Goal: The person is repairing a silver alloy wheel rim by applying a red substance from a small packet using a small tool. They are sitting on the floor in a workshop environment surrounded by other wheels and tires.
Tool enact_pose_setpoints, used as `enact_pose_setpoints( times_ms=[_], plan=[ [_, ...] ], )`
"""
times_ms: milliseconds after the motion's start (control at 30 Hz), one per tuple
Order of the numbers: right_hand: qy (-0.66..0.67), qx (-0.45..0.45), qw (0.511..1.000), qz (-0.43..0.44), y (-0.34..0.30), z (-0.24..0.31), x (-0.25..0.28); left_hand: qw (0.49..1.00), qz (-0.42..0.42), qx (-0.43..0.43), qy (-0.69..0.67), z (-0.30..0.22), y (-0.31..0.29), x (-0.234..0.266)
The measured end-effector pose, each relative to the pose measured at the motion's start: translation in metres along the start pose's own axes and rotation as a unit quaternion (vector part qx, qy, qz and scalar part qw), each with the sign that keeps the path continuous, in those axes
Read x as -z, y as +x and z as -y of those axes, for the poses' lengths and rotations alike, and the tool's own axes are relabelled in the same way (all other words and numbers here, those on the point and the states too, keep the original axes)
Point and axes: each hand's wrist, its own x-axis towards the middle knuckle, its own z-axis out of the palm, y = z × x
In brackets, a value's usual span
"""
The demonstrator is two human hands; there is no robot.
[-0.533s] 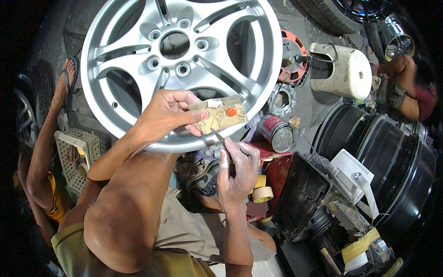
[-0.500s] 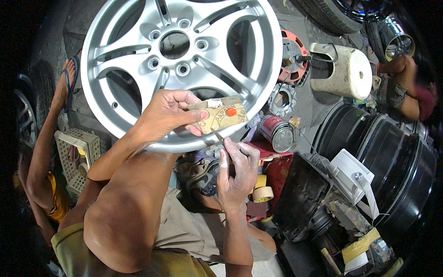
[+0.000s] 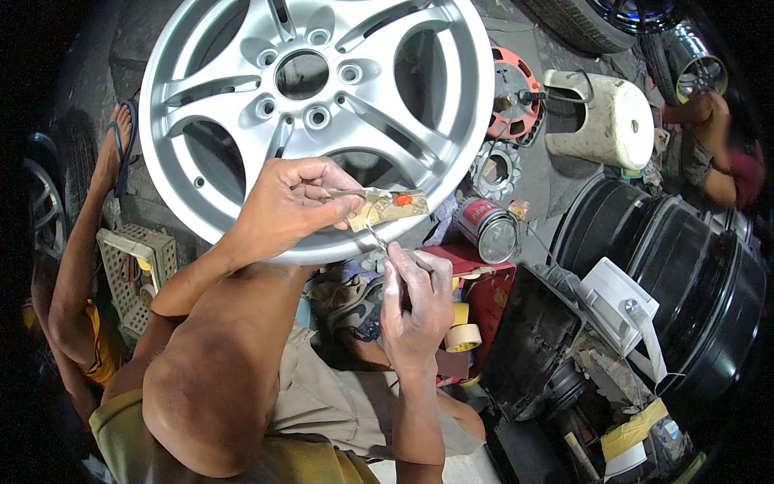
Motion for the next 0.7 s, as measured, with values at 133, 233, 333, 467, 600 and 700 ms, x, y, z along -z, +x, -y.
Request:
enact_pose_setpoints(
  times_ms=[133, 233, 333, 467, 600, 700],
  plan=[
    [0.006, 0.002, 1.0, 0.001, 0.001, -0.004, 0.002, 1.0, 0.008, -0.004, 0.023, 0.002, -0.001, 0.0],
    [0.028, -0.004, 1.0, 0.006, 0.001, -0.004, 0.001, 0.999, 0.005, 0.001, 0.046, 0.002, -0.001, -0.001],
    [0.059, -0.005, 0.998, -0.009, 0.002, -0.009, 0.001, 0.998, 0.013, -0.01, 0.059, 0.0, -0.001, 0.001],
    [0.119, -0.108, 0.987, 0.011, -0.001, -0.012, -0.001, 0.998, 0.039, -0.015, 0.056, 0.001, -0.002, 0.001],
    [0.162, -0.152, 0.973, 0.06, -0.002, -0.012, 0.001, 0.996, 0.051, -0.051, 0.057, 0.007, -0.001, 0.002],
    [0.19, -0.161, 0.967, 0.058, -0.005, -0.013, 0.001, 0.998, 0.038, -0.031, 0.032, 0.006, 0.0, 0.002]
  ],
)
